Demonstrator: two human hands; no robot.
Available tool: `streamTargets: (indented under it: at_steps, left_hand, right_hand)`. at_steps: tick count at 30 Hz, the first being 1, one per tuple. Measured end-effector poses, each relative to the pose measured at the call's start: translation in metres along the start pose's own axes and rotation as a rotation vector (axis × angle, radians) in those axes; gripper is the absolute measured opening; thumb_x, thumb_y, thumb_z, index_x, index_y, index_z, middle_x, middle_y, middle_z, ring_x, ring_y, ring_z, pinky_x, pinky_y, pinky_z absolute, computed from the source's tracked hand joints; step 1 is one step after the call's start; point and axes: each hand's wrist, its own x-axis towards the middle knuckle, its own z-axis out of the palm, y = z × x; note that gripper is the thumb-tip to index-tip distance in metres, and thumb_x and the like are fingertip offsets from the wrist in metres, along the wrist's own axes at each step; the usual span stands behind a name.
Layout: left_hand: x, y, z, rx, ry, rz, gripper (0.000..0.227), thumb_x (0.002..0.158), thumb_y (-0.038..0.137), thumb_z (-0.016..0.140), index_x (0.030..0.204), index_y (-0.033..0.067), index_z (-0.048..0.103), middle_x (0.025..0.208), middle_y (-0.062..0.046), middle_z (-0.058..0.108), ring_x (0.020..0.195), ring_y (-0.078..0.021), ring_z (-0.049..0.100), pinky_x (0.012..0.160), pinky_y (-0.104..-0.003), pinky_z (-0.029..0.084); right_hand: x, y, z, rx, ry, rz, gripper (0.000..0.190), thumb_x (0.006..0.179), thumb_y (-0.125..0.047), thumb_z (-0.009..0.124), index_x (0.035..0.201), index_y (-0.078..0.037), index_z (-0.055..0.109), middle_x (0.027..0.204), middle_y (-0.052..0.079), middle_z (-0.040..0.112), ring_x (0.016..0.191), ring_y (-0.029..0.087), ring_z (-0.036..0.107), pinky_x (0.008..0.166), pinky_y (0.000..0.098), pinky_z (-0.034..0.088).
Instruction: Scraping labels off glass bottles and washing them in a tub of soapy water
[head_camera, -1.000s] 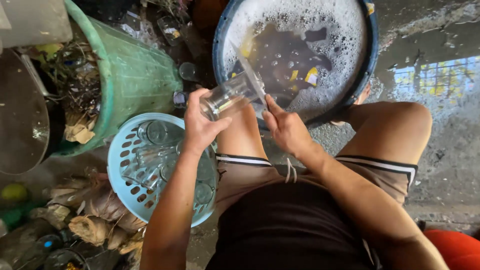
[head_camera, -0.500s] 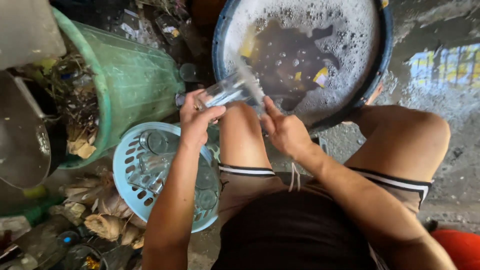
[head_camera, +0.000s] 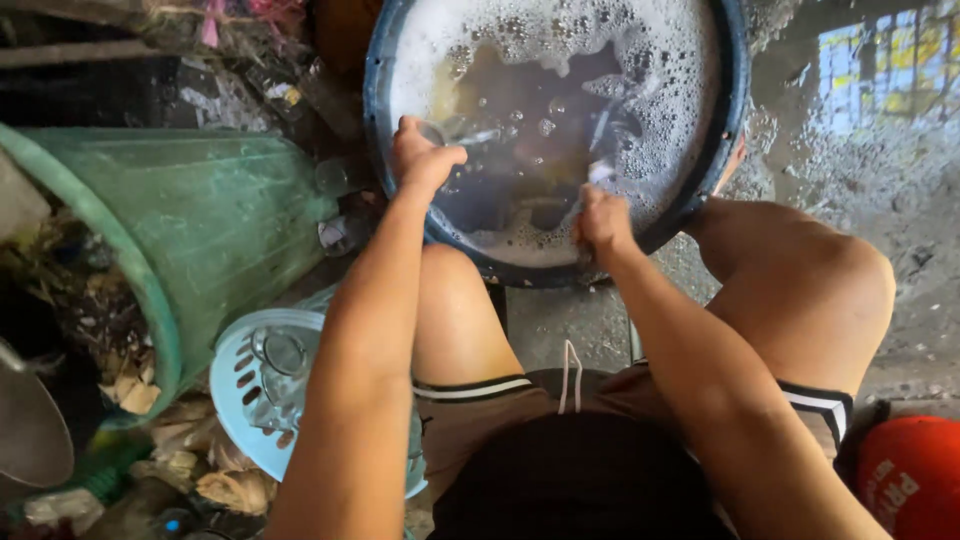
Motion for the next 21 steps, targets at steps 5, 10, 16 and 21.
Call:
streamTargets:
  at_steps: [5, 10, 16, 21]
  left_hand:
    - [-0.021, 0.049, -0.014, -0.01, -0.111, -0.072, 0.08, 0.045, 0.026, 0.096, 0.114, 0.012, 0.059, 0.104, -0.011, 0.067, 0.102, -0.0308, 0.073, 0.085, -0.043, 0.059]
    - [-0.044, 0.053, -0.036, -0.345, -0.119, -0.203, 0.08, 0.052, 0.016, 0.094, 0.123, 0.0048, 0.059, 0.076, -0.004, 0.058, 0.046, -0.0197, 0.061, 0.04, -0.031, 0.051]
    - [-0.093, 0.064, -0.086, -0.634, -0.047, -0.153, 0.045, 0.055, 0.009, 0.092, 0.089, 0.0041, 0.062, 0.059, -0.008, 0.054, 0.032, -0.0175, 0.054, 0.031, -0.028, 0.042]
    - [-0.125, 0.056, -0.106, -0.614, 0.013, -0.068, 0.062, 0.051, 0.007, 0.086, 0.11, 0.0057, 0.066, 0.082, -0.01, 0.061, 0.058, -0.0219, 0.064, 0.044, -0.034, 0.054]
  right_hand:
    - [-0.048, -0.067, -0.01, 0.455, -0.422, 0.073, 0.041, 0.103, -0.034, 0.055, 0.081, -0.002, 0.072, 0.049, 0.021, 0.06, 0.031, 0.025, 0.059, 0.031, 0.0398, 0.053]
    - [-0.101, -0.11, -0.03, 0.246, -0.277, -0.228, 0.037, 0.104, -0.026, 0.053, 0.105, 0.007, 0.071, 0.096, 0.03, 0.065, 0.086, 0.04, 0.064, 0.074, 0.0554, 0.05]
    - [-0.076, -0.073, 0.0, 0.133, -0.244, -0.573, 0.038, 0.105, -0.023, 0.051, 0.127, 0.005, 0.065, 0.128, 0.025, 0.065, 0.118, 0.043, 0.063, 0.095, 0.0599, 0.051]
    - [-0.117, -0.098, -0.019, -0.02, -0.288, -0.639, 0.044, 0.102, -0.032, 0.057, 0.144, -0.017, 0.06, 0.12, 0.014, 0.072, 0.115, 0.033, 0.066, 0.098, 0.0531, 0.055]
